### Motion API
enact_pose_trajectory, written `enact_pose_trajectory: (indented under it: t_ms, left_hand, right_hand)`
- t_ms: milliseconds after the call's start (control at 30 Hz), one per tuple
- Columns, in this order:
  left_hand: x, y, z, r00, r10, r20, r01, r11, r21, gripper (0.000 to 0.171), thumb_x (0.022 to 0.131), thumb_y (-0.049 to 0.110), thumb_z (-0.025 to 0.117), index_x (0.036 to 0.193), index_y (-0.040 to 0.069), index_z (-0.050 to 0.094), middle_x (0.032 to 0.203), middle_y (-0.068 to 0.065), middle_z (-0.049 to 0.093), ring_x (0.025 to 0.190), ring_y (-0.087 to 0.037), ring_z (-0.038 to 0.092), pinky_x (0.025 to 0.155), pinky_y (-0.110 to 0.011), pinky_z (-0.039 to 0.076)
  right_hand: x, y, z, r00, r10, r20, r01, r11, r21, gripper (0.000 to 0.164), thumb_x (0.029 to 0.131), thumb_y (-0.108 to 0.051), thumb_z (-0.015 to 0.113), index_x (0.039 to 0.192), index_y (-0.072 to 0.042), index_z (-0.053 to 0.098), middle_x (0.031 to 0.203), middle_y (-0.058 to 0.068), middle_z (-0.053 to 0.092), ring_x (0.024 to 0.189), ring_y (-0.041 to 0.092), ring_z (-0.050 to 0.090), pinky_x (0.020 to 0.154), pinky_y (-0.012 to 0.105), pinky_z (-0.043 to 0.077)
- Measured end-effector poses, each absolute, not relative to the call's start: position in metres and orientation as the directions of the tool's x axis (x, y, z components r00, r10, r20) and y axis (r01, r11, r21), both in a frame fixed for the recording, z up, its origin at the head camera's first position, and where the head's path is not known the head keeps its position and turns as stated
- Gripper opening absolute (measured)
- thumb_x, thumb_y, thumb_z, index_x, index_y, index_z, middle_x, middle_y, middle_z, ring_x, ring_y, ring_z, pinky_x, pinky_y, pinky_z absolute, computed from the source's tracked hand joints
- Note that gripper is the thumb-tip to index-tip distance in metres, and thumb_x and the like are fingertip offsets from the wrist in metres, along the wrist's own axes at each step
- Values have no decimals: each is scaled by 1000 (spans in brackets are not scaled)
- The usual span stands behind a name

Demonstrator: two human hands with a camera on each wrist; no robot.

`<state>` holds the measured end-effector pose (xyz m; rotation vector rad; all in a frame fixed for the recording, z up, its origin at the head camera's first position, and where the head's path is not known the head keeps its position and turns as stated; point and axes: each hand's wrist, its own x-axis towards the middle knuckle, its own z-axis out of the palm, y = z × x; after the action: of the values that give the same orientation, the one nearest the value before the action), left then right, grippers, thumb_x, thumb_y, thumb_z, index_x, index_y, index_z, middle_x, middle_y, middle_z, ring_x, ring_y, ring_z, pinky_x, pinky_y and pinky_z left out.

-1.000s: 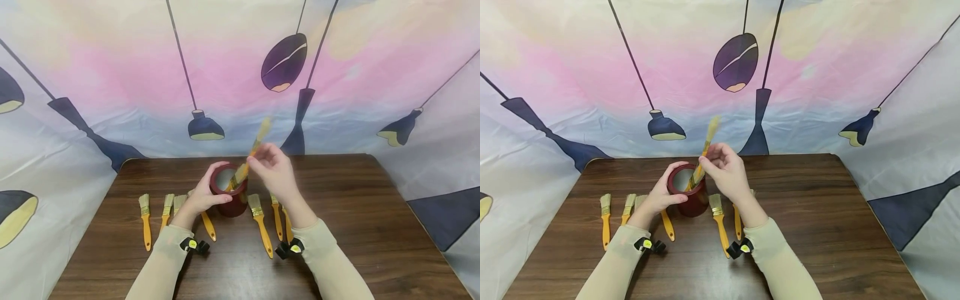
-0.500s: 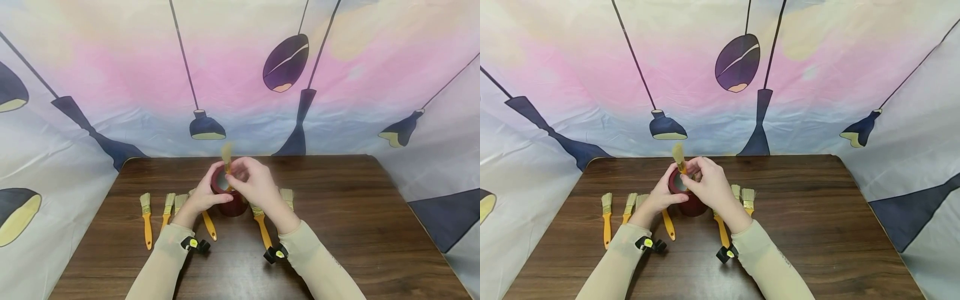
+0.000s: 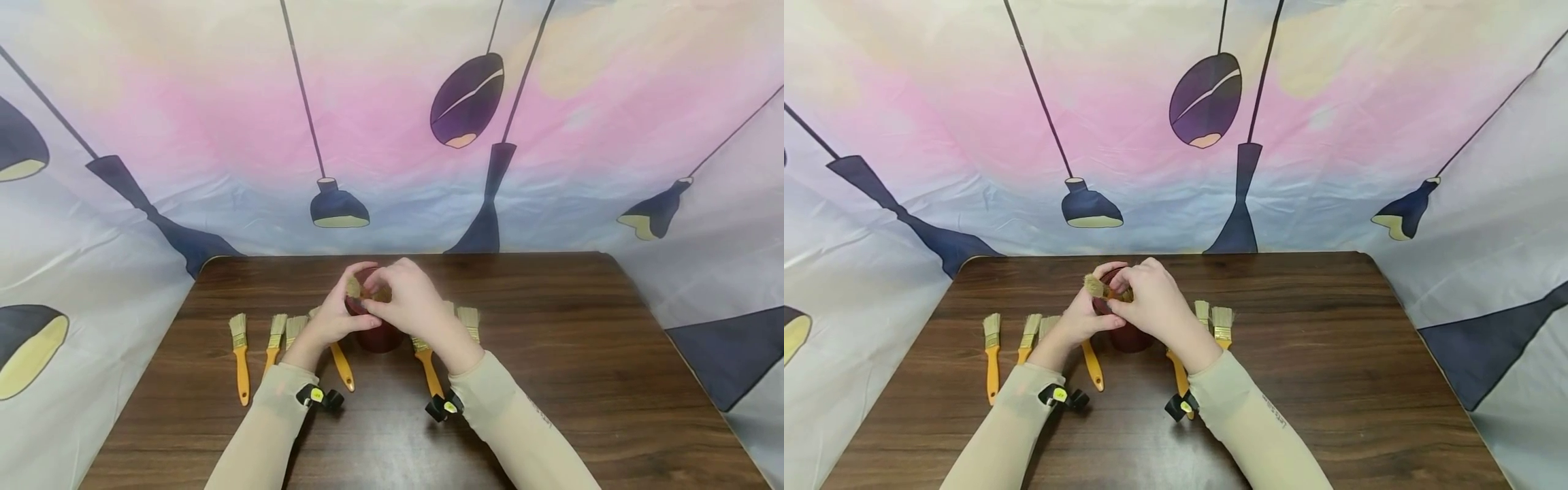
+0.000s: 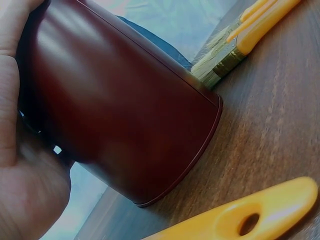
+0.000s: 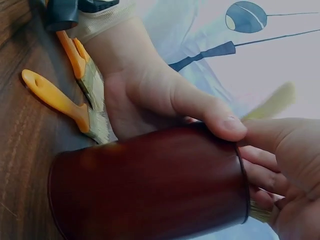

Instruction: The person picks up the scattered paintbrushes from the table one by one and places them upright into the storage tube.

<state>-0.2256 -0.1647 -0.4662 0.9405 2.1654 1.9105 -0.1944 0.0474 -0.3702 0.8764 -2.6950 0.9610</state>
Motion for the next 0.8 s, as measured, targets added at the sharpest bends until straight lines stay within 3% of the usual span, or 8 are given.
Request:
enact_pose_trajectory:
  t_ms: [33,100,167,267,300,467,800]
  left_hand:
    - [-226,-165,-467,-801,507,318,378,17,926,101,88,44,94,166,18,35,132,-9,59,88,-16,65,77,-31,58]
    - [-227,-164,-467,-793,510,333,387,-2,922,101,88,41,94,166,15,35,135,-8,58,97,-15,65,79,-30,59]
    - [-227,-164,-468,-789,505,349,399,-9,917,102,88,42,94,165,14,35,137,-8,58,107,-15,65,87,-28,59]
    - [-228,-163,-468,-785,502,363,401,-34,915,104,86,46,94,165,11,36,156,-9,48,138,-21,52,105,-28,53]
    - [-228,-164,-469,-787,499,364,403,-32,915,105,85,48,95,165,12,36,158,-10,47,140,-23,50,108,-28,51]
    - [-228,-162,-468,-788,498,362,405,-24,914,105,85,49,95,165,12,37,160,-11,46,142,-25,50,112,-28,48]
    - [-228,-162,-469,-790,492,365,383,-68,921,103,84,38,97,163,9,38,158,-17,48,137,-36,52,111,-35,49]
  right_hand:
    - [-195,49,-370,-816,-485,316,-575,620,-534,21,92,-22,91,108,-11,83,103,0,80,110,24,62,97,44,52]
    - [-195,52,-371,-813,-490,313,-576,603,-552,25,92,-22,91,112,-10,82,107,1,80,113,24,63,99,45,52]
    - [-195,56,-372,-808,-490,328,-583,583,-566,28,91,-22,91,115,-10,82,111,0,79,115,24,65,100,45,54]
    - [-192,61,-373,-801,-481,356,-592,550,-589,31,91,-19,92,118,-11,80,114,0,78,113,22,68,97,43,57]
    - [-191,63,-373,-801,-476,364,-593,539,-599,32,90,-19,92,119,-12,80,115,0,77,112,22,70,95,42,59]
    - [-186,74,-374,-808,-435,397,-583,489,-649,36,90,-17,92,122,-13,78,117,-2,76,102,19,73,86,38,62]
    - [-182,108,-372,-815,-327,478,-578,425,-696,41,86,-12,95,123,-11,78,118,-2,77,107,16,73,94,38,61]
